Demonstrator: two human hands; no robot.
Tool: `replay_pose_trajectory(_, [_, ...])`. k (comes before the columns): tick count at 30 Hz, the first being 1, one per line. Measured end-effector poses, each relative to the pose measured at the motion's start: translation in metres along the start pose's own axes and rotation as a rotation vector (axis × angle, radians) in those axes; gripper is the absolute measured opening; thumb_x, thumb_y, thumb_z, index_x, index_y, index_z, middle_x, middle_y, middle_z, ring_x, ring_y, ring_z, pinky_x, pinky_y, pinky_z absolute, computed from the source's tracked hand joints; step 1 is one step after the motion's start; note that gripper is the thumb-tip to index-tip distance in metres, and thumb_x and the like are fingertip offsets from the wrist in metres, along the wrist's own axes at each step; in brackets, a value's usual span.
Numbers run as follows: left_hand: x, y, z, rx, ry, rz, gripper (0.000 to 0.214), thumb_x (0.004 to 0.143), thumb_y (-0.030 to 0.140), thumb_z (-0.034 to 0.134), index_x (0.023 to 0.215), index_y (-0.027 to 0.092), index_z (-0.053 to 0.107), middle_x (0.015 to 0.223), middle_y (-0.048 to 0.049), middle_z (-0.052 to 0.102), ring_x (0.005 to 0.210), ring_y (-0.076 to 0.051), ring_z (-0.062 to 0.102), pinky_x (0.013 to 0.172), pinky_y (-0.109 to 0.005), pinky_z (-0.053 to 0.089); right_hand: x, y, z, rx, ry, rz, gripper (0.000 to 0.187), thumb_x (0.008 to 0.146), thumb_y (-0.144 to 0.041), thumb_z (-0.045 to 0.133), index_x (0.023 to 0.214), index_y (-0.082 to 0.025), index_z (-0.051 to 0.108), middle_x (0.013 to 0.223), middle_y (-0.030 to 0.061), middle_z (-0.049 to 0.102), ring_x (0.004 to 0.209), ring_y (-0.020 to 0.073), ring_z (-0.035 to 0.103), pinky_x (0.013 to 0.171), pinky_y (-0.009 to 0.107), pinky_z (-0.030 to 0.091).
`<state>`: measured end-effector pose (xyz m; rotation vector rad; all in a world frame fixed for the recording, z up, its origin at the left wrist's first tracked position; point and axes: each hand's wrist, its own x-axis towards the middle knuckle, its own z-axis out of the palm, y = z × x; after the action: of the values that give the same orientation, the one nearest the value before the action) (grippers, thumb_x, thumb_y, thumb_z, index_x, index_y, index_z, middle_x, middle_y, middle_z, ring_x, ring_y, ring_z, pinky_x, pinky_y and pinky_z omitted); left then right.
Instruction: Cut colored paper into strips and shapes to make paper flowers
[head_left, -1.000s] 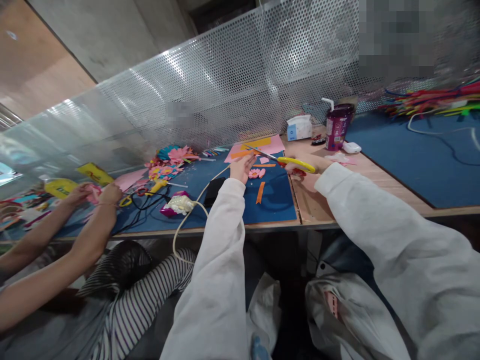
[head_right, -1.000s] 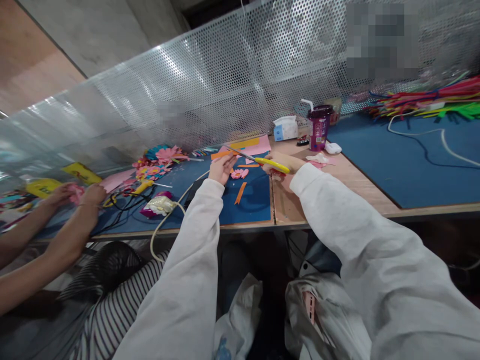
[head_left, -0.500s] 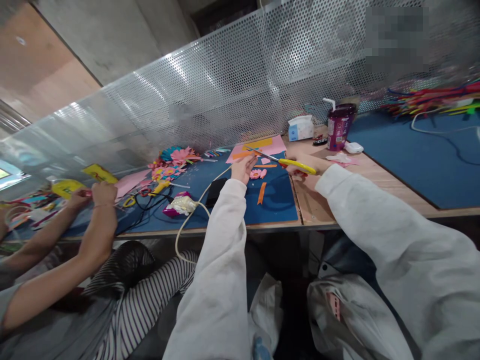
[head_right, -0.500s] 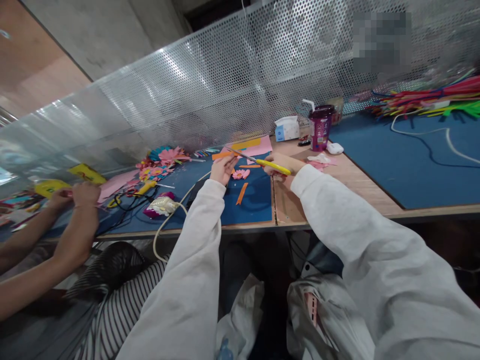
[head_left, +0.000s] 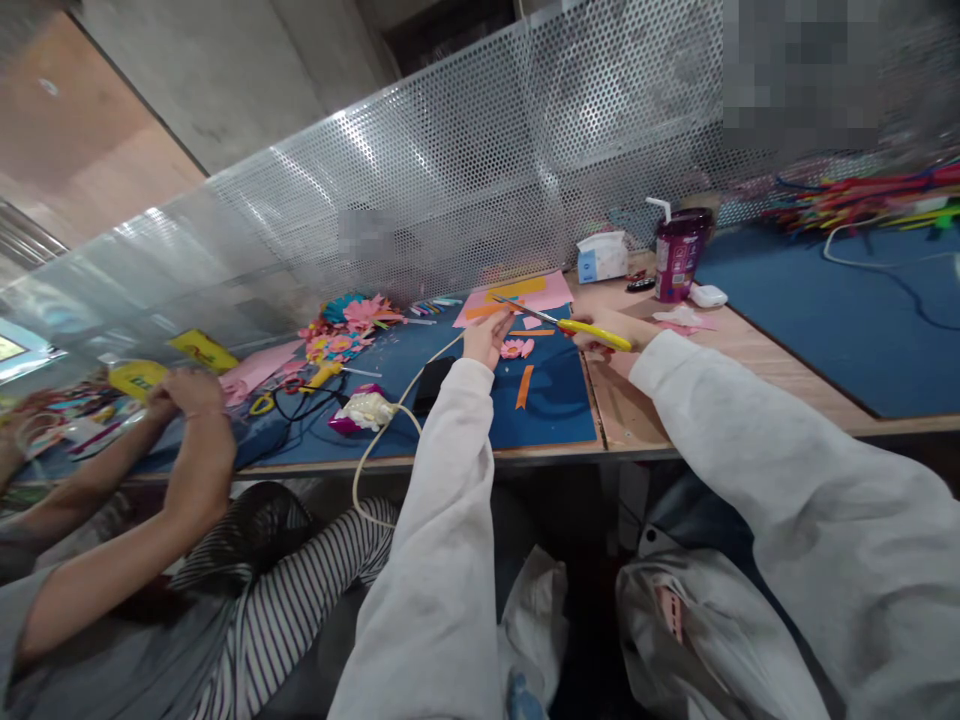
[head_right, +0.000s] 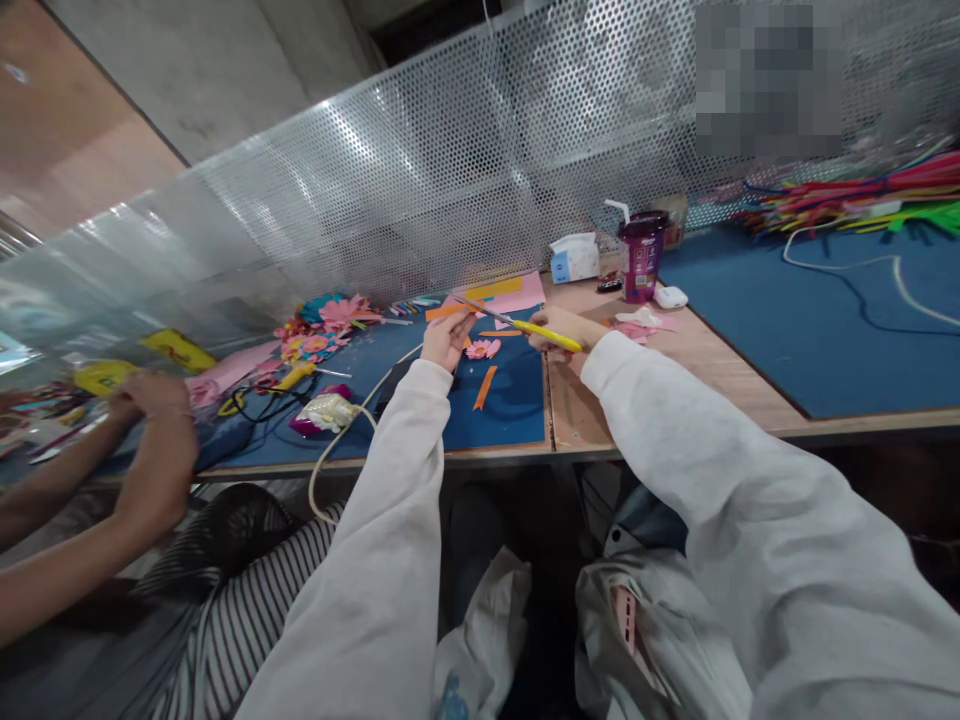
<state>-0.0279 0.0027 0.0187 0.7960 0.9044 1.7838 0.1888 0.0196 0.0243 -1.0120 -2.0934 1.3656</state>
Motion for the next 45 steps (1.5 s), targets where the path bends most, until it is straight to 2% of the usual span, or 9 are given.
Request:
replay_pose_trajectory(5, [0.001,-0.001,0.0,-0.023,0.026,-0.014,0.014,0.068,-0.001,0.067,0.063,0.011,0.064,0.084,-0.011,0.075,0.115,-0.026,0.062,0.105,-0.039,0.047,0.002,0.002,0.0,-0.041,0.034,-0.016,0.021,0.063,-0.007,0.061,0.081,-0.015,0.055,0.046,-0.008,0.044,0.032,0.0055,0.037,0.031,0.019,0.028])
replay_pose_trajectory(13, [-0.002,0.0,0.004,-0.015,0.024,-0.019,0.014,0.071,-0.002,0.064,0.065,0.01,0.064,0.084,-0.0111,0.074,0.116,-0.025,0.061,0.105,-0.038,0.048,0.008,0.015,-0.002,0.001,-0.002,-0.059,0.02,0.067,-0.01,0.063,0.083,-0.016,0.053,0.048,-0.0082,0.044,0.035,0.0052,0.039,0.033,0.018,0.031])
replay_pose_trajectory(20, [-0.001,-0.001,0.002,0.014,0.005,-0.013,0.016,0.074,-0.002,0.06,0.065,0.011,0.064,0.081,-0.0097,0.074,0.114,-0.023,0.063,0.104,-0.035,0.048,0.008,0.014,-0.003,-0.053,-0.005,-0.059,0.019,0.069,-0.012,0.063,0.086,-0.016,0.054,0.05,-0.0079,0.044,0.036,0.0045,0.037,0.033,0.018,0.03])
replay_pose_trajectory(26, [0.002,-0.002,0.0,0.012,0.001,-0.001,0.02,0.075,-0.003,0.059,0.062,0.011,0.062,0.068,-0.0048,0.07,0.097,-0.019,0.07,0.097,-0.031,0.052,0.009,0.013,-0.002,-0.076,0.044,-0.051,0.021,0.066,-0.01,0.062,0.086,-0.015,0.057,0.053,-0.0057,0.048,0.037,0.0055,0.041,0.033,0.019,0.03])
replay_pose_trajectory(31, [0.004,-0.002,-0.004,0.014,0.027,-0.016,0.024,0.077,0.0,0.059,0.059,0.014,0.052,0.07,-0.0045,0.07,0.094,-0.02,0.071,0.094,-0.04,0.053,0.015,0.017,-0.004,-0.07,0.032,-0.068,0.017,0.065,-0.008,0.062,0.08,-0.015,0.057,0.05,-0.0057,0.048,0.037,0.0065,0.042,0.034,0.02,0.031])
replay_pose_trajectory(33, [0.007,-0.001,-0.006,0.016,0.065,-0.009,0.023,0.078,0.002,0.06,0.061,0.015,0.052,0.071,-0.0042,0.07,0.095,-0.02,0.07,0.094,-0.04,0.053,0.013,0.015,-0.006,-0.064,0.033,-0.072,0.017,0.064,-0.008,0.063,0.078,-0.015,0.056,0.05,-0.0055,0.049,0.037,0.0069,0.042,0.034,0.02,0.031])
replay_pose_trajectory(38, [0.016,-0.002,-0.012,0.01,0.191,0.045,0.02,0.08,0.003,0.059,0.064,0.015,0.055,0.061,-0.0009,0.064,0.088,-0.014,0.07,0.091,-0.027,0.052,0.006,0.01,-0.008,-0.038,0.065,-0.084,0.018,0.065,-0.009,0.062,0.08,-0.016,0.054,0.047,-0.0063,0.046,0.036,0.008,0.042,0.034,0.021,0.029])
replay_pose_trajectory(42, [0.014,-0.001,-0.01,-0.021,0.143,0.045,0.019,0.078,0.0,0.058,0.065,0.014,0.054,0.063,-0.0028,0.065,0.078,-0.013,0.07,0.086,-0.026,0.053,0.011,0.015,-0.008,0.052,0.154,-0.018,0.015,0.068,-0.011,0.062,0.075,-0.018,0.049,0.047,-0.0052,0.047,0.037,0.008,0.04,0.035,0.022,0.028])
replay_pose_trajectory(45, [0.009,0.0,-0.005,-0.016,0.115,0.001,0.016,0.078,0.002,0.058,0.068,0.014,0.054,0.066,-0.0042,0.067,0.078,-0.013,0.069,0.086,-0.028,0.051,0.022,0.02,-0.011,0.194,0.222,0.024,0.024,0.074,-0.023,0.066,0.068,-0.02,0.044,0.046,-0.0059,0.042,0.038,0.0065,0.036,0.035,0.021,0.027])
